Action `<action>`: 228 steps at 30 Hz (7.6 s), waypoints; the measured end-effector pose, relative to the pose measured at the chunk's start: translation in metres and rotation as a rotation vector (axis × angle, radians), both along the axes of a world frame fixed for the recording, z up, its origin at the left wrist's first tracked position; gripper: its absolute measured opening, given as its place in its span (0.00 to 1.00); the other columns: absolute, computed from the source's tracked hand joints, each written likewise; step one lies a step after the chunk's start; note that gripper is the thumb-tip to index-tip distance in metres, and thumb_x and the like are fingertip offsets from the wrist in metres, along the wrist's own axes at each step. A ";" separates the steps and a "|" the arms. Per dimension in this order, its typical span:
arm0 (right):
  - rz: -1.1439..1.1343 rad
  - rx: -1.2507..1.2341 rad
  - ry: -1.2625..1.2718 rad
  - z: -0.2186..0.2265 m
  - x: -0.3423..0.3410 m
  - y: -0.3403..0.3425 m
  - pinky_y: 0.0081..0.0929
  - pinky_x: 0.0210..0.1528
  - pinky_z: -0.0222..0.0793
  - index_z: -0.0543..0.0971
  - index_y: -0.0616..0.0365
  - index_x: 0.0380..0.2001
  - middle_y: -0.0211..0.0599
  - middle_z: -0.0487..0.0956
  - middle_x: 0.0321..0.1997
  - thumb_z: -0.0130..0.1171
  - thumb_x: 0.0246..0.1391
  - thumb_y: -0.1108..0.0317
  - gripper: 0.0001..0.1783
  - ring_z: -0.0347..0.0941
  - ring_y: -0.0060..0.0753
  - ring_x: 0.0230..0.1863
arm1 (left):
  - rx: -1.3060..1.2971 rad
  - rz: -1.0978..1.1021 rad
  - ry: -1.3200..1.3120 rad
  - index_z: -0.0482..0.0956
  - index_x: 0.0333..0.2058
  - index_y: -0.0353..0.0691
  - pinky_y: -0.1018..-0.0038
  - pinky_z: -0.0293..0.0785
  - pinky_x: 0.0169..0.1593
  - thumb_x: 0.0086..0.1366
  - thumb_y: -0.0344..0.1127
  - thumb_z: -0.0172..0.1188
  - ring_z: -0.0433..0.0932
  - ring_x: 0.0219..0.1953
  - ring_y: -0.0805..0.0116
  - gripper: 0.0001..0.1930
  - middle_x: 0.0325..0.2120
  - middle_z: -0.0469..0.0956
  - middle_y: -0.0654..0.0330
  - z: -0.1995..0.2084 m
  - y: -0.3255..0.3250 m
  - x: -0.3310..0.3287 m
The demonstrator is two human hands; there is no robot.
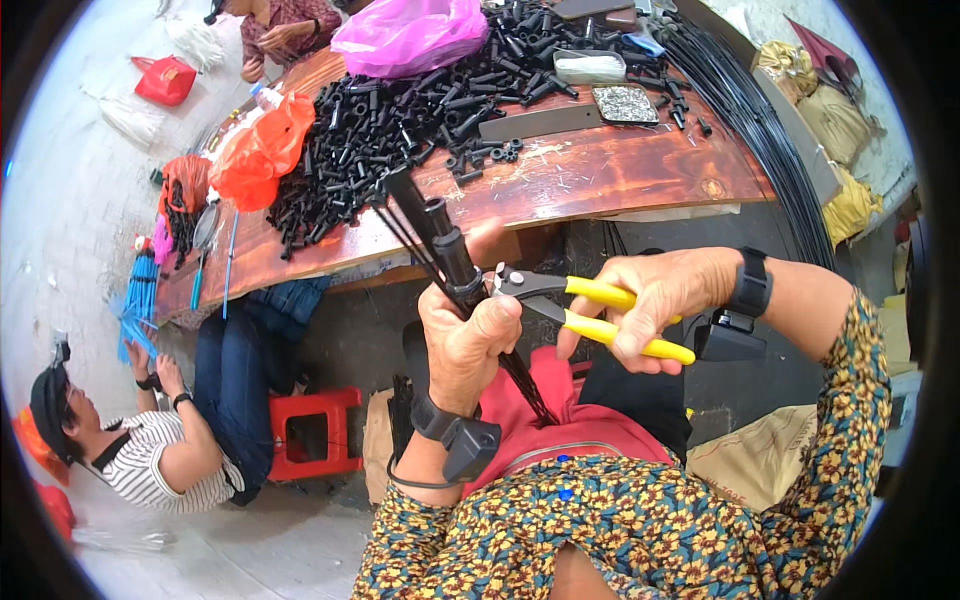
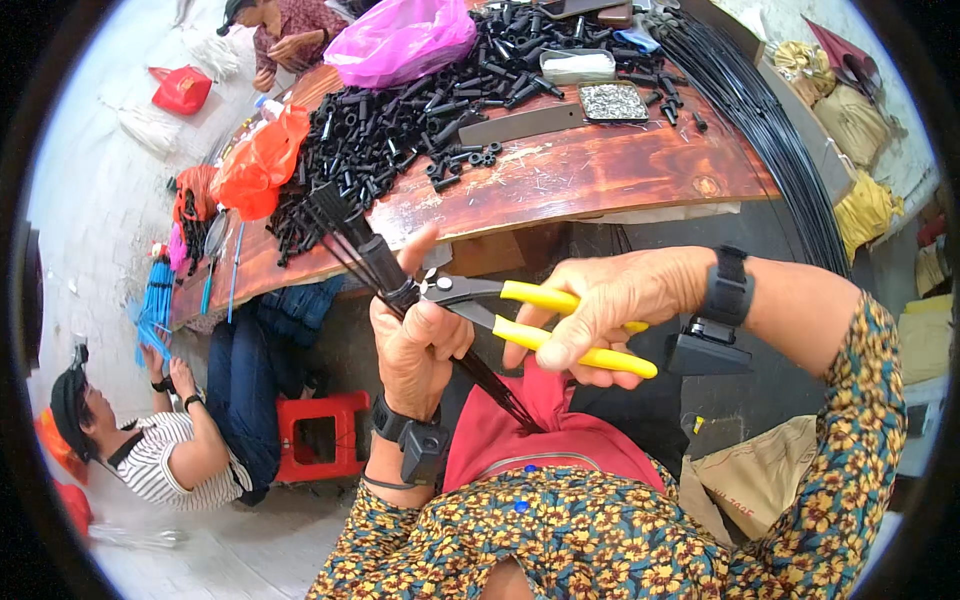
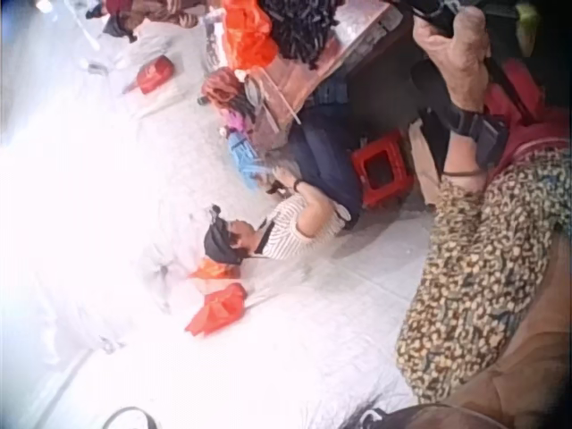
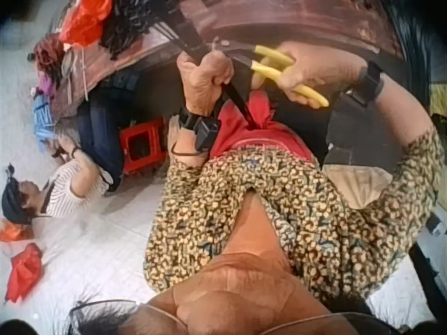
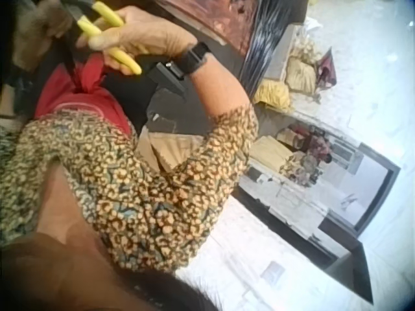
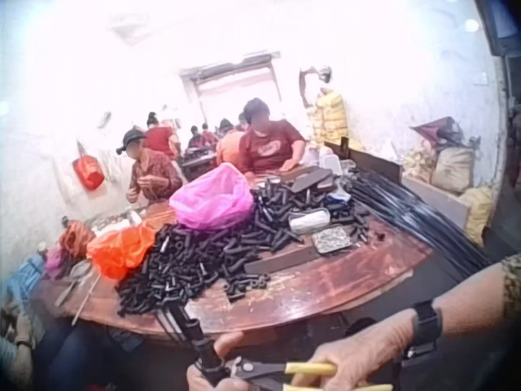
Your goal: The recorder is assembling umbrella rib components, inserting thin rods into a center cap and securing them with pliers.
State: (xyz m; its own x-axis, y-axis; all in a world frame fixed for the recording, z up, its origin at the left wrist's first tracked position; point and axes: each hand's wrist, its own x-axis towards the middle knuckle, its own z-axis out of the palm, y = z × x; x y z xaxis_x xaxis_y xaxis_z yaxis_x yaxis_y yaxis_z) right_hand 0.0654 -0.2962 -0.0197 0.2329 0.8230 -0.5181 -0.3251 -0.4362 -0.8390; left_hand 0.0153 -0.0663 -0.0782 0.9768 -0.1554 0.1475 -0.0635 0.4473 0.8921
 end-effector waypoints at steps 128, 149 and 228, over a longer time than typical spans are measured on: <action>-0.790 -0.608 -1.530 -0.101 0.223 -0.075 0.50 0.37 0.72 0.75 0.68 0.30 0.62 0.78 0.29 0.59 0.43 0.72 0.10 0.77 0.64 0.34 | 0.003 0.200 0.353 0.71 0.47 0.30 0.77 0.52 0.11 0.68 0.70 0.27 0.51 0.06 0.76 0.43 0.08 0.57 0.66 -0.027 -0.021 0.077; -0.792 -0.485 -1.470 -0.103 0.232 -0.082 0.49 0.39 0.72 0.79 0.69 0.30 0.64 0.78 0.30 0.57 0.43 0.74 0.10 0.77 0.63 0.36 | 0.026 0.200 0.369 0.70 0.47 0.30 0.77 0.50 0.12 0.67 0.72 0.28 0.51 0.07 0.76 0.44 0.08 0.57 0.67 -0.028 -0.026 0.082; -1.161 0.751 -0.730 -0.039 -0.015 0.119 0.17 0.16 0.68 0.73 0.61 0.42 0.32 0.77 0.29 0.54 0.52 0.84 0.13 0.72 0.16 0.18 | -0.177 0.172 0.103 0.68 0.57 0.31 0.81 0.56 0.14 0.71 0.65 0.32 0.59 0.10 0.80 0.39 0.12 0.65 0.68 0.002 -0.006 0.019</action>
State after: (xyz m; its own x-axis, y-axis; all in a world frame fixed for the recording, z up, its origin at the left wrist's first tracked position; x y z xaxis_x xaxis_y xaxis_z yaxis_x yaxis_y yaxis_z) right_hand 0.0504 -0.1769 -0.0591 0.9083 0.0296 0.4172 0.3850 0.3308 -0.8616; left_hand 0.0341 -0.0722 -0.0762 0.9979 0.0333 0.0560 -0.0648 0.5877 0.8065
